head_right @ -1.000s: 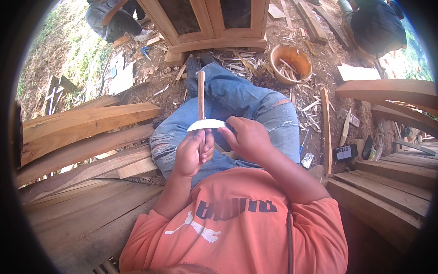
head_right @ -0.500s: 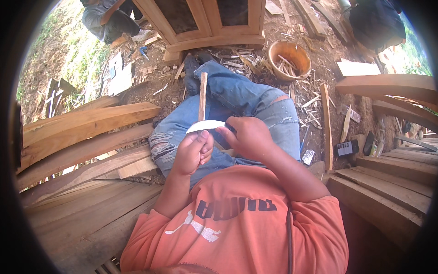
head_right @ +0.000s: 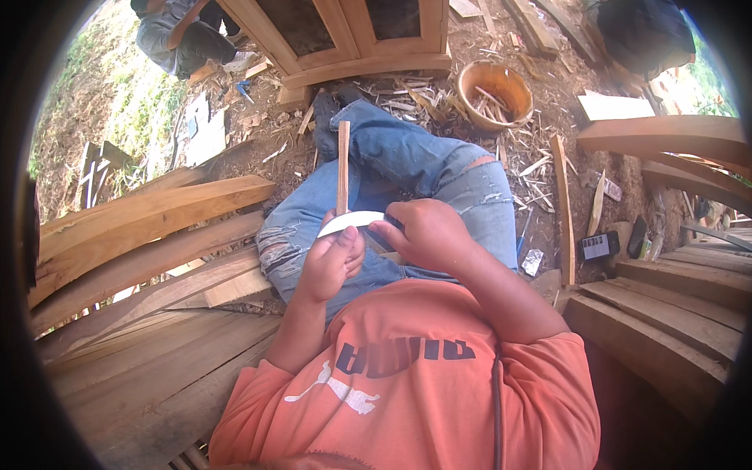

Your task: The person sits on the ground and uses a hammer to tap a small wooden stick, then switches to a curved blade to shave and shape the stick. The person continues to refine the stick's edges and surface while seated.

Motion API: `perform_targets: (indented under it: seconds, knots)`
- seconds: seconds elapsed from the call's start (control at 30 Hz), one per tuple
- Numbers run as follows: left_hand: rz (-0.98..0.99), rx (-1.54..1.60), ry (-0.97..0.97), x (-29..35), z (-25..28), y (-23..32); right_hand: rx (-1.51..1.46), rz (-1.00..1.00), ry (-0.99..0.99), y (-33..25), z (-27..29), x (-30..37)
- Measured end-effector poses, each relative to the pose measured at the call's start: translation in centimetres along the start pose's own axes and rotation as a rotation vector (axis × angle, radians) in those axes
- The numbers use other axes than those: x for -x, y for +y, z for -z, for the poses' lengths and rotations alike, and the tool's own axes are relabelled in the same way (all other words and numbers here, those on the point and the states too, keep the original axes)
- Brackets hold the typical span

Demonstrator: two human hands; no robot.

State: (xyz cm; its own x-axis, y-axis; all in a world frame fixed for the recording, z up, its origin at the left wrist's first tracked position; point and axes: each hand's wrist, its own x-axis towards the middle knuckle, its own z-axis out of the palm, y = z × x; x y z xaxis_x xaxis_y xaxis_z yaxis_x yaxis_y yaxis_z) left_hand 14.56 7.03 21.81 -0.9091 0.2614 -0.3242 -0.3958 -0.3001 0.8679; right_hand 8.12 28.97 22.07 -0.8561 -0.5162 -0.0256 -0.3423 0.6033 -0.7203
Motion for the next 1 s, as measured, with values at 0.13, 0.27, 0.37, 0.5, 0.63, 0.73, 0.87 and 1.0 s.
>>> perform_targets:
  seconds: [0.13,0.27,0.37,0.5,0.63,0.73,0.87,1.0]
  knots:
    - [-0.065,-0.043,0.030,0.0,-0.5,-0.5,-0.004,-0.013,0.041,-0.1,-0.7,0.3]
    - [-0.086,-0.020,0.073,0.1,-1.2,-0.8,-0.044,0.005,0.147,0.0,-1.6,0.7]
    - [-0.055,0.016,0.051,0.4,-1.6,-0.6,-0.009,0.050,0.244,0.3,-1.9,0.9]
    - [-0.013,0.120,0.031,0.2,-1.9,0.5,0.128,0.153,0.325,1.4,-0.8,-0.1]
    - [-0.035,0.154,-0.027,-0.2,-2.3,1.9,0.261,0.288,0.495,1.5,1.1,-1.8]
    - [-0.029,0.189,-0.049,-0.2,-2.2,3.2,0.281,0.293,0.474,0.6,2.2,-2.5]
    - [-0.059,0.190,-0.038,0.2,-2.7,3.9,0.302,0.312,0.473,0.1,3.1,-2.9]
    - [-0.078,0.178,-0.089,-0.1,-1.7,4.0,0.277,0.278,0.477,-0.5,2.8,-3.0]
